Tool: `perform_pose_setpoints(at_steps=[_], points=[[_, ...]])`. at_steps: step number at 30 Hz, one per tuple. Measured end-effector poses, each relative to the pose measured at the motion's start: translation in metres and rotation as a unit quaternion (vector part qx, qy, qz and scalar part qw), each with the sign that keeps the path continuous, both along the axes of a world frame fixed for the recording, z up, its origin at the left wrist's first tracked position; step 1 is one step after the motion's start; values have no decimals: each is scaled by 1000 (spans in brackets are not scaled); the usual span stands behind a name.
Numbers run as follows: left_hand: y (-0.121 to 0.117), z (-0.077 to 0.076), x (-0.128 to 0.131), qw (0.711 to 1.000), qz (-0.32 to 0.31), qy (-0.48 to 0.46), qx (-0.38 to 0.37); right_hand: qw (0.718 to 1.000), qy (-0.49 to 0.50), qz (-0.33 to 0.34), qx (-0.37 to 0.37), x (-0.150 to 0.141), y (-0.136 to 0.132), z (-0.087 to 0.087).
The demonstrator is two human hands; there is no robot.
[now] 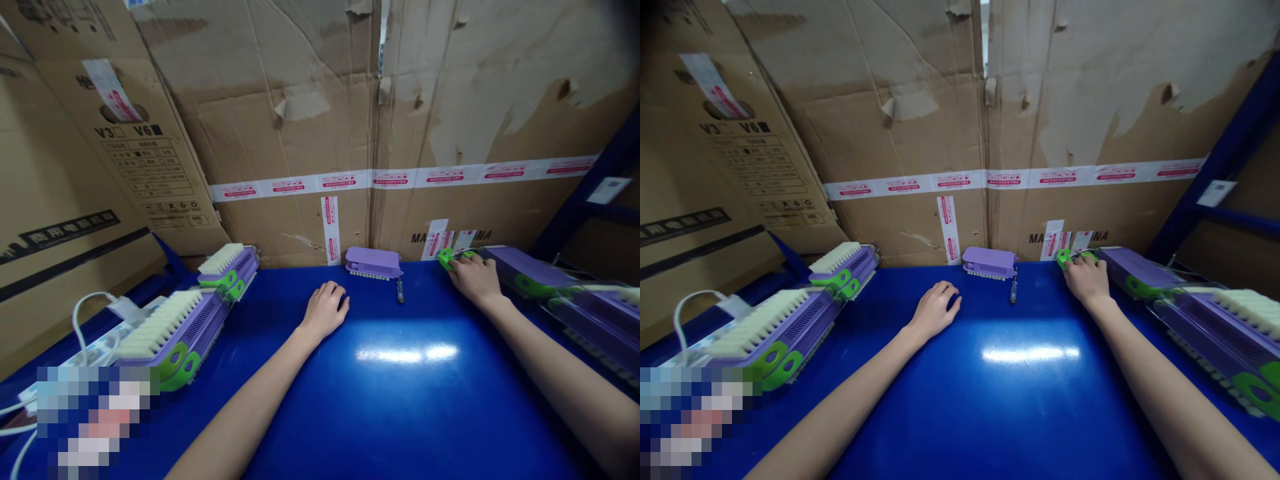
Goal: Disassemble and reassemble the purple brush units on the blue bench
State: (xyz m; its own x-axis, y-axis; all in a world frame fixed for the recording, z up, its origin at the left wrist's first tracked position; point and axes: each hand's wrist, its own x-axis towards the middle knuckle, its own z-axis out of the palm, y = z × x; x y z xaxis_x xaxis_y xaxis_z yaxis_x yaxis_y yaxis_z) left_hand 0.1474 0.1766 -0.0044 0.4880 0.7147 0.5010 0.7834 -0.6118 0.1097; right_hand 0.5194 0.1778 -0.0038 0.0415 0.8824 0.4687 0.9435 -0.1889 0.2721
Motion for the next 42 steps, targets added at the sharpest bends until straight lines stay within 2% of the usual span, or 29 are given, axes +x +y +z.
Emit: perform_pose_setpoints(at_steps=[8,15,21,24,28,30,34,42], points=[[0,0,1,1000,-2,12,1,999,-1,8,45,-12,-2,3],[-1,2,2,999,-1,45,-6,990,63,88,88,-52,3,9],[0,1,1,999,-5,44,-7,959,199,189,76,-88,18,9],[-1,0,1,999,-4,35,-6,942,260,202,73,-99,24,7],[-2,2,2,1000,11,6,13,914,323,206,134,-106,21,7],[-3,3,2,999,18,-18,37,909,324,215,148,-108,16,7],[-5,4,2,996,20,-51,73,922,280,226,141,-111,9,6],[-4,5,3,996,28,-54,64,949,189,223,114,-114,1,3]])
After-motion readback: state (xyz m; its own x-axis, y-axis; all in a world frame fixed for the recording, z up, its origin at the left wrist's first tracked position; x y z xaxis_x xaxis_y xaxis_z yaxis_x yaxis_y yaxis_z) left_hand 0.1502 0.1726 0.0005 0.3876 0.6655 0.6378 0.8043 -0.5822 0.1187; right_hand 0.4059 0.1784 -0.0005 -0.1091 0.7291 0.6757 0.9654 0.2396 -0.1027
